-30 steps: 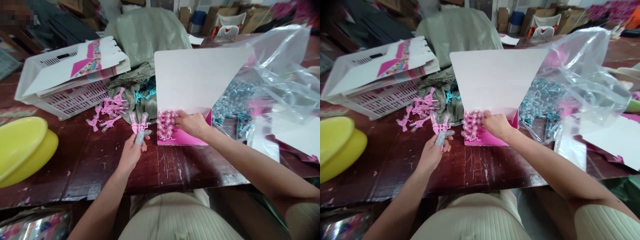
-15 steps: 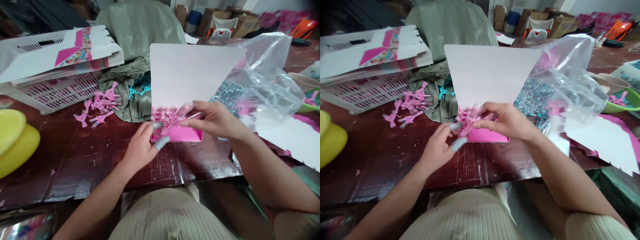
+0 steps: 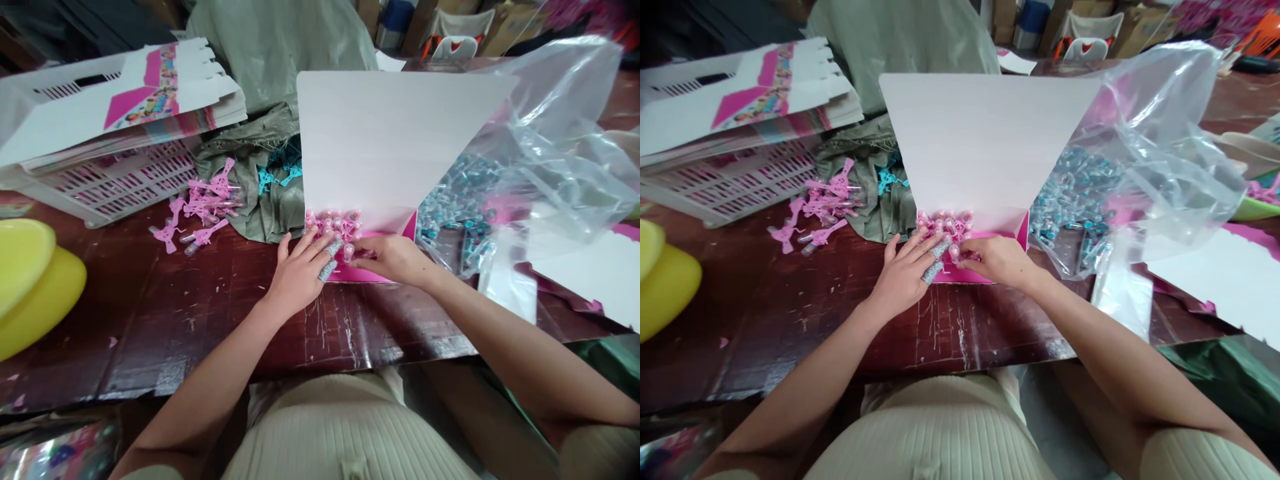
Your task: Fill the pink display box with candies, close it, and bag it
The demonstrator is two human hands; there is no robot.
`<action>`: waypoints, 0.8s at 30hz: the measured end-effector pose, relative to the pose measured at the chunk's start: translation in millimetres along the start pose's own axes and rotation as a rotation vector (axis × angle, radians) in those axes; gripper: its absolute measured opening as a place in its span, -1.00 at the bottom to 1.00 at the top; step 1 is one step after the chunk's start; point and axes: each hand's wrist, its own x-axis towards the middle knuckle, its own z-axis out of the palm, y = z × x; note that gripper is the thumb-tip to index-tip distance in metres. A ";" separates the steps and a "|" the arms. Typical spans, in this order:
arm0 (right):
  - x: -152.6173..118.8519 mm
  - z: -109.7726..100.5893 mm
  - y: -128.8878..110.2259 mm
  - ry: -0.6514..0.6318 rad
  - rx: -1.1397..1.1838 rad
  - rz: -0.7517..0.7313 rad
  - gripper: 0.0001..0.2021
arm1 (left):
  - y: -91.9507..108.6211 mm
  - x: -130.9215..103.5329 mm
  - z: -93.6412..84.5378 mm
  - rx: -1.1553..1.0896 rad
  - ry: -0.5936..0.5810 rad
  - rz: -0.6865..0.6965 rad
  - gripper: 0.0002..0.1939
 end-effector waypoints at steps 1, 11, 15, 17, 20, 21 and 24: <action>0.9 -0.2 -2.7 -0.012 -0.033 0.018 -0.73 | 1.2 -0.1 -0.5 -0.003 0.004 -0.004 -0.64; -3.6 19.6 -21.2 0.308 -0.411 -0.148 -0.63 | -82.8 -20.7 -24.0 0.067 0.471 -0.473 -0.50; 7.2 38.4 -17.0 0.268 -0.406 -0.242 -0.48 | -168.6 -39.9 -28.7 0.281 0.349 -0.865 -0.34; 10.2 42.1 -15.3 0.214 -0.385 -0.220 -0.45 | -195.0 -49.6 -26.6 0.317 0.253 -0.908 -0.35; 9.7 34.4 -15.3 0.148 -0.358 -0.185 -0.46 | -207.7 -63.0 -25.8 0.390 0.145 -0.864 -0.48; 8.9 29.1 -16.0 0.137 -0.337 -0.172 -0.46 | -206.2 -66.6 -27.2 0.418 0.116 -0.844 -0.51; 8.2 12.4 -20.3 0.205 -0.239 -0.125 -0.45 | -189.5 -72.2 -35.4 0.403 0.151 -0.777 -0.62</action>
